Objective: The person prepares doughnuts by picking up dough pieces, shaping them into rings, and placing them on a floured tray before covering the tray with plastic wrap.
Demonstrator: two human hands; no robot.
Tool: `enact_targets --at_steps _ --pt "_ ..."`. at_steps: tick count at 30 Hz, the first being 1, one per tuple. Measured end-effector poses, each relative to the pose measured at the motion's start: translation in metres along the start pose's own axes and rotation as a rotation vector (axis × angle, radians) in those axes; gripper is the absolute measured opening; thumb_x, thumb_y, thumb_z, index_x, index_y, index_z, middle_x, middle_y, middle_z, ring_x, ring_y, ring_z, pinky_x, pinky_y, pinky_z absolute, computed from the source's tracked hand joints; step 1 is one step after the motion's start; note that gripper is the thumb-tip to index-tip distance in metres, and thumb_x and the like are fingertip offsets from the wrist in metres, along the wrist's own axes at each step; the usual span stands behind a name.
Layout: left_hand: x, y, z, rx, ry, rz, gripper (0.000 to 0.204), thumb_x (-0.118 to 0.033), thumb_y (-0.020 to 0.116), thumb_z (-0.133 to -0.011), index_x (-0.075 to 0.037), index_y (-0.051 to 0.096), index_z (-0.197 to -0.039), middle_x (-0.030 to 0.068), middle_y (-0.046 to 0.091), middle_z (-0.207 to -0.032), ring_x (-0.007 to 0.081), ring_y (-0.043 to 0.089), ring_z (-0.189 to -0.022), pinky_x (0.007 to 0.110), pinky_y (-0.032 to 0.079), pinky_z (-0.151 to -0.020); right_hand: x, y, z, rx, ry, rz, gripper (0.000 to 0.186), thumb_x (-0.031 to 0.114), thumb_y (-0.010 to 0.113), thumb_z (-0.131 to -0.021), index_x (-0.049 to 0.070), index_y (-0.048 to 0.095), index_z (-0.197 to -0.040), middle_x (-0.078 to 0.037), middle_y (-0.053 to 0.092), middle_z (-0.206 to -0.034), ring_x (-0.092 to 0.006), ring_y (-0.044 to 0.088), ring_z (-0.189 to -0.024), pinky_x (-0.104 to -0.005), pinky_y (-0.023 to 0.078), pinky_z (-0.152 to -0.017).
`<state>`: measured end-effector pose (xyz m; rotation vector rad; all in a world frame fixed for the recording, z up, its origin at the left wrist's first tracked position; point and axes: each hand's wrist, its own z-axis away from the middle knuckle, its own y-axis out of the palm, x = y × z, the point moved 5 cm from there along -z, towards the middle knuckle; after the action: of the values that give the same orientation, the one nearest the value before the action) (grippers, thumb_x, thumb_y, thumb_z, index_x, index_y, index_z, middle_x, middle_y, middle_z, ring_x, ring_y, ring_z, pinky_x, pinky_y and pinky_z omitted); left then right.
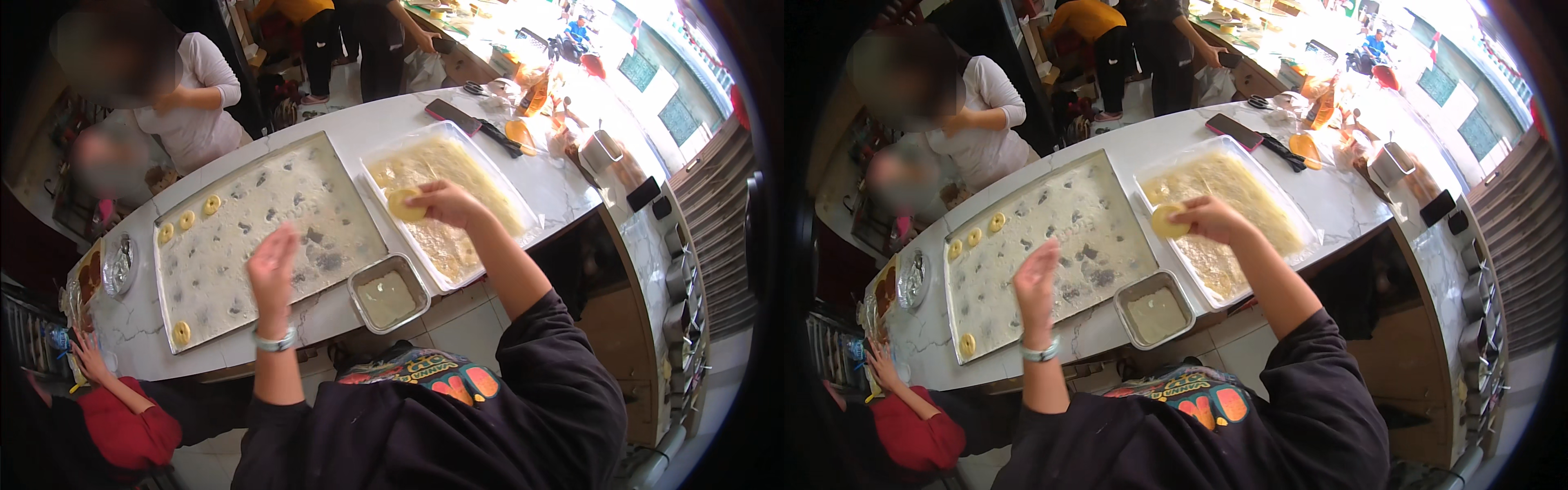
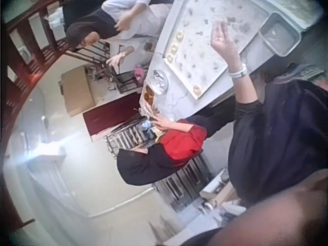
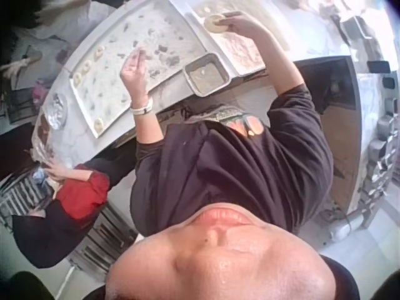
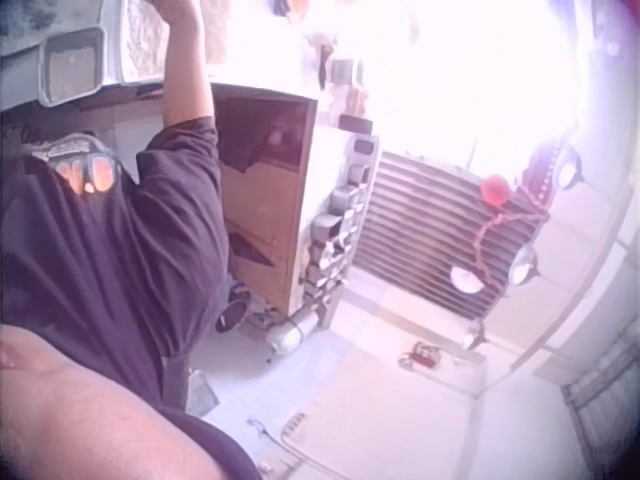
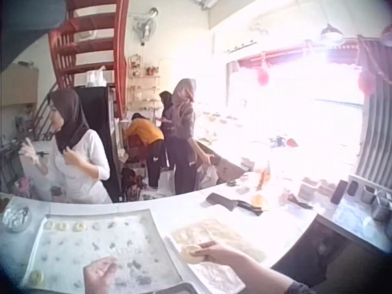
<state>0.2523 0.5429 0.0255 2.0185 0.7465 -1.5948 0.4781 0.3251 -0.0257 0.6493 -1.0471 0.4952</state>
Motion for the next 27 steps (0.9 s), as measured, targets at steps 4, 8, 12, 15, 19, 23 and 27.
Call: enact_targets --at_steps 4,8,12,15,19,23,27 --pt "0.035 -0.132 0.014 -0.36 -0.093 -0.089 0.034 -0.016 0.061 -0.085 0.007 0.055 -0.11 0.0171 0.059 -0.108 0.0209 0.057 -0.102 0.031 0.042 -0.094 -0.005 -0.054 -0.065 -0.112 -0.081 -0.041 0.037 0.0 0.062 -0.077 -0.012 0.051 -0.111 -0.016 0.059 -0.101 -0.0208 0.06 -0.093 -0.0286 0.052 -0.08" --pt "0.06 -0.225 0.05 -0.559 -0.144 -0.086 0.037 -0.018 0.059 -0.086 0.009 0.054 -0.111 0.0174 0.058 -0.11 0.0216 0.056 -0.103 0.033 0.042 -0.094 -0.018 -0.044 -0.108 -0.154 -0.017 0.093 0.038 -0.002 0.06 -0.076 -0.01 0.052 -0.112 -0.014 0.059 -0.102 -0.0199 0.06 -0.09 -0.0283 0.052 -0.078" --pt "0.073 -0.279 0.066 -0.674 -0.194 -0.148 0.037 -0.019 0.057 -0.087 0.01 0.053 -0.111 0.0175 0.057 -0.11 0.0227 0.056 -0.103 0.034 0.043 -0.094 -0.027 -0.045 -0.138 -0.139 0.032 0.404 0.038 0.001 0.065 -0.069 -0.002 0.06 -0.107 -0.012 0.063 -0.094 -0.0196 0.062 -0.084 -0.029 0.052 -0.073" --pt "0.083 -0.311 0.065 -0.62 -0.195 -0.382 0.034 -0.016 0.056 -0.087 0.009 0.054 -0.111 0.0174 0.058 -0.11 0.0241 0.056 -0.103 0.033 0.043 -0.092 -0.013 -0.033 -0.14 -0.175 -0.102 0.762 0.038 0.004 0.068 -0.065 0.003 0.064 -0.102 -0.011 0.065 -0.092 -0.0197 0.063 -0.083 -0.0303 0.052 -0.073" --pt "0.088 -0.318 0.035 -0.209 -0.206 -1.201 0.033 -0.003 0.056 -0.081 0.004 0.054 -0.113 0.0194 0.056 -0.115 0.0309 0.053 -0.108 0.034 0.04 -0.095 0.009 -0.043 -0.127 -0.298 -0.359 1.027 0.033 0.007 0.068 -0.069 0.002 0.064 -0.101 -0.013 0.066 -0.097 -0.0201 0.063 -0.087 -0.0295 0.05 -0.078" --pt "0.12 -0.351 0.032 0.03 -0.337 -1.235 0.039 0.004 0.056 -0.075 0.002 0.053 -0.114 0.0204 0.051 -0.12 0.0337 0.047 -0.114 0.035 0.036 -0.098 0.032 -0.034 -0.095 -0.315 -0.473 0.839 0.028 0.009 0.066 -0.075 0.001 0.064 -0.101 -0.012 0.066 -0.097 -0.0192 0.063 -0.088 -0.0306 0.05 -0.078" --pt "0.125 -0.363 0.022 0.151 -0.288 -1.227 0.042 0.003 0.058 -0.072 0.002 0.053 -0.114 0.0202 0.05 -0.121 0.0331 0.046 -0.115 0.036 0.037 -0.097 0.038 -0.038 -0.056 -0.34 -0.546 0.84 0.025 0.014 0.064 -0.078 0.003 0.065 -0.101 -0.011 0.067 -0.092 -0.0169 0.063 -0.082 -0.0292 0.049 -0.075"
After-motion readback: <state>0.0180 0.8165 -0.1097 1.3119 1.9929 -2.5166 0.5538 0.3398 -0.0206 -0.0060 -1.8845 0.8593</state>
